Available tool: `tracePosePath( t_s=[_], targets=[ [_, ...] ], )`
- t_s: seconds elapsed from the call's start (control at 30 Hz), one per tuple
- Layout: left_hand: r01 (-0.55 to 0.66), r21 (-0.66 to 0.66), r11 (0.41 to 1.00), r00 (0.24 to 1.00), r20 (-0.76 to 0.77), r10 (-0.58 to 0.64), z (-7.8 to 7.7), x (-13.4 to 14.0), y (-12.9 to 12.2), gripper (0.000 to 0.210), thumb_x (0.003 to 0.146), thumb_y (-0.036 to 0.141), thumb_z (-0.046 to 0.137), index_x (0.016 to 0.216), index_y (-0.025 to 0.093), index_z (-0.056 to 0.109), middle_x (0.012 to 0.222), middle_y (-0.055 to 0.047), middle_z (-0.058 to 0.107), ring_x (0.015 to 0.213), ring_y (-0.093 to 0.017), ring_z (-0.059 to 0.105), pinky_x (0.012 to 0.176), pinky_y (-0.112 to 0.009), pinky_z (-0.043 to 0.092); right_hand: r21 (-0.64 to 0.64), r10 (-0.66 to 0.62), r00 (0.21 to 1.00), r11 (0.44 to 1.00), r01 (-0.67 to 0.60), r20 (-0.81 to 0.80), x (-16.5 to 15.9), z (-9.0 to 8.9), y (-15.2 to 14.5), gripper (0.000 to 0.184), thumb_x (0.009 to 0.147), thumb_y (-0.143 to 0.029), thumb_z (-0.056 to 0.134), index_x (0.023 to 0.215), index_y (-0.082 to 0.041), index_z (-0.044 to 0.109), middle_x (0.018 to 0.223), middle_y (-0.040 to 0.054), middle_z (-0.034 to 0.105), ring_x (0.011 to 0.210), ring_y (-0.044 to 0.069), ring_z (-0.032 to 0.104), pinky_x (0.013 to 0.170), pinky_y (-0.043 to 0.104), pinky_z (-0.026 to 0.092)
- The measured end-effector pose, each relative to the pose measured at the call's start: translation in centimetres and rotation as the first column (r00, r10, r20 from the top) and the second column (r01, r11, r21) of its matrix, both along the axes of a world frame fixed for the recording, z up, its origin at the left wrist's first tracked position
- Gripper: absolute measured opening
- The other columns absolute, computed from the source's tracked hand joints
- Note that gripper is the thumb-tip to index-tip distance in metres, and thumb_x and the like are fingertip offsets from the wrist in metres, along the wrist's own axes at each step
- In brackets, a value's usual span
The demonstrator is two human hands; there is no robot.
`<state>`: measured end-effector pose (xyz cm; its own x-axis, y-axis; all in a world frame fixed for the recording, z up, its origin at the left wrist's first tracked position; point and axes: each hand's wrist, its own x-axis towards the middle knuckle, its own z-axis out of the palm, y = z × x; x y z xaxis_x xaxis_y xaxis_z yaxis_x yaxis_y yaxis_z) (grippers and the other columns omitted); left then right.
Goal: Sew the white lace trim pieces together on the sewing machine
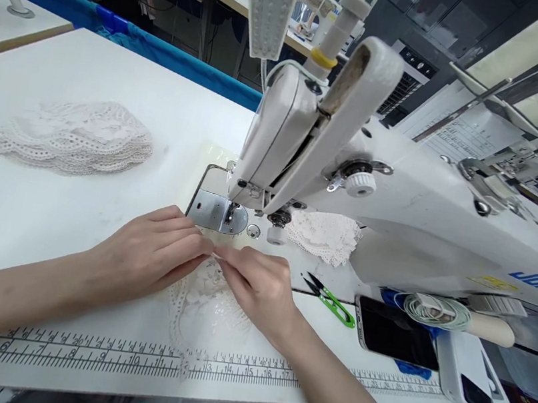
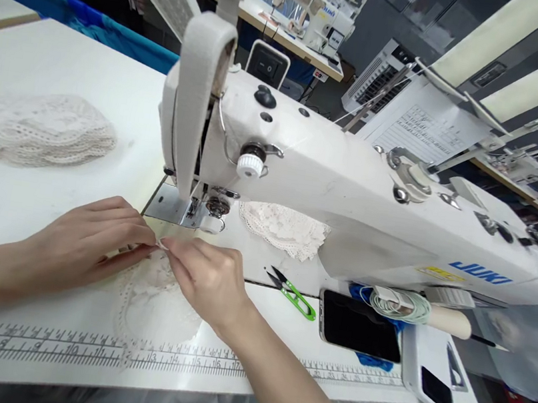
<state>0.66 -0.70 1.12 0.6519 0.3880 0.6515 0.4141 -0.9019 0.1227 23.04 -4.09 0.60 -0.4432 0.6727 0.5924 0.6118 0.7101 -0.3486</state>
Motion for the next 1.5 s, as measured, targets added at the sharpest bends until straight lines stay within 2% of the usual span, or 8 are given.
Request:
tracePosePath(
  t_s=[0.17,0.4,0.53,0.6,0.8,1.07,1.27,1.5],
  targets=[
    [-0.03,-0.137,0.99,0.999,0.036,0.036,0.0,0.0,-0.3,0.014,0.108,0.016,0.049,0.113,0.016,0.063,0.078,0.002,0.07,0.067,-0.012,0.065,0.068,-0.025,0.048,0.482,-0.012,0.98,0.872,-0.086,0.196,0.2,0.8,0.1,0.015,0.095,-0.008,0.071,0.084,-0.018,0.072,0.053,-0.0078,0.054,0.044,0.006,0.043,0.043,0.026,0.031],
    [0.006,-0.267,0.964,0.989,0.145,0.034,0.0,0.1,-0.4,0.018,0.103,0.016,0.057,0.094,0.021,0.071,0.077,0.003,0.073,0.065,-0.01,0.065,0.064,-0.024,0.048,0.558,0.044,0.978,0.816,-0.152,0.202,0.3,1.6,-0.3,0.02,0.089,-0.001,0.074,0.074,-0.014,0.07,0.053,-0.0065,0.055,0.047,0.005,0.045,0.044,0.026,0.027],
    [0.09,-0.672,0.735,0.992,0.128,-0.005,0.2,0.2,-0.9,0.021,0.098,0.019,0.06,0.083,0.023,0.074,0.071,0.005,0.074,0.059,-0.011,0.064,0.051,-0.021,0.045,0.042,0.141,0.985,0.988,-0.146,0.095,1.0,2.5,-0.6,0.02,0.102,-0.019,0.067,0.083,-0.018,0.073,0.06,-0.0057,0.068,0.049,0.005,0.055,0.046,0.022,0.036],
    [0.081,-0.797,0.599,0.997,0.062,-0.052,0.2,0.3,-1.0,0.018,0.095,0.021,0.064,0.081,0.024,0.075,0.068,0.006,0.073,0.055,-0.011,0.062,0.049,-0.022,0.043,-0.379,0.151,0.988,0.914,-0.145,-0.014,1.2,3.2,-0.6,0.02,0.104,-0.027,0.065,0.09,-0.019,0.076,0.072,-0.004,0.076,0.055,0.006,0.062,0.05,0.02,0.043],
    [-0.126,-0.345,0.93,0.991,-0.079,0.105,-0.9,0.7,-0.6,0.019,0.103,0.026,0.055,0.092,0.02,0.07,0.085,-0.001,0.074,0.078,-0.019,0.066,0.071,-0.035,0.044,-0.542,-0.103,0.989,0.828,0.144,0.105,0.7,2.7,0.9,0.017,0.101,-0.022,0.065,0.096,-0.024,0.081,0.077,-0.0026,0.078,0.063,0.011,0.066,0.061,0.023,0.045],
    [-0.118,0.186,0.975,0.979,-0.144,0.145,-1.1,0.8,-1.5,0.017,0.103,0.009,0.057,0.104,0.018,0.072,0.107,-0.003,0.08,0.097,-0.022,0.067,0.083,-0.04,0.042,-0.315,-0.197,0.931,0.902,0.295,0.308,0.4,0.2,2.3,0.025,0.107,-0.032,0.057,0.105,-0.026,0.081,0.085,0.001,0.078,0.069,0.013,0.067,0.059,0.026,0.042],
    [-0.194,0.103,0.976,0.957,-0.2,0.211,-1.4,1.1,-2.3,0.031,0.112,0.022,0.04,0.129,0.016,0.066,0.116,-0.004,0.081,0.107,-0.023,0.069,0.086,-0.041,0.04,0.295,-0.262,0.907,0.941,0.164,0.331,0.7,0.5,1.3,0.018,0.103,-0.017,0.063,0.097,-0.02,0.08,0.091,-0.0013,0.081,0.058,0.007,0.059,0.049,0.026,0.035],
    [-0.151,-0.028,0.988,0.971,-0.19,0.143,-1.4,0.9,-0.8,0.034,0.112,0.024,0.041,0.13,0.018,0.068,0.121,-0.006,0.08,0.118,-0.027,0.068,0.085,-0.043,0.04,0.171,-0.276,0.854,0.96,0.223,0.441,0.4,0.1,0.8,0.031,0.11,-0.027,0.052,0.118,-0.012,0.077,0.113,0.0104,0.082,0.098,0.022,0.07,0.067,0.033,0.049]
  ],
)
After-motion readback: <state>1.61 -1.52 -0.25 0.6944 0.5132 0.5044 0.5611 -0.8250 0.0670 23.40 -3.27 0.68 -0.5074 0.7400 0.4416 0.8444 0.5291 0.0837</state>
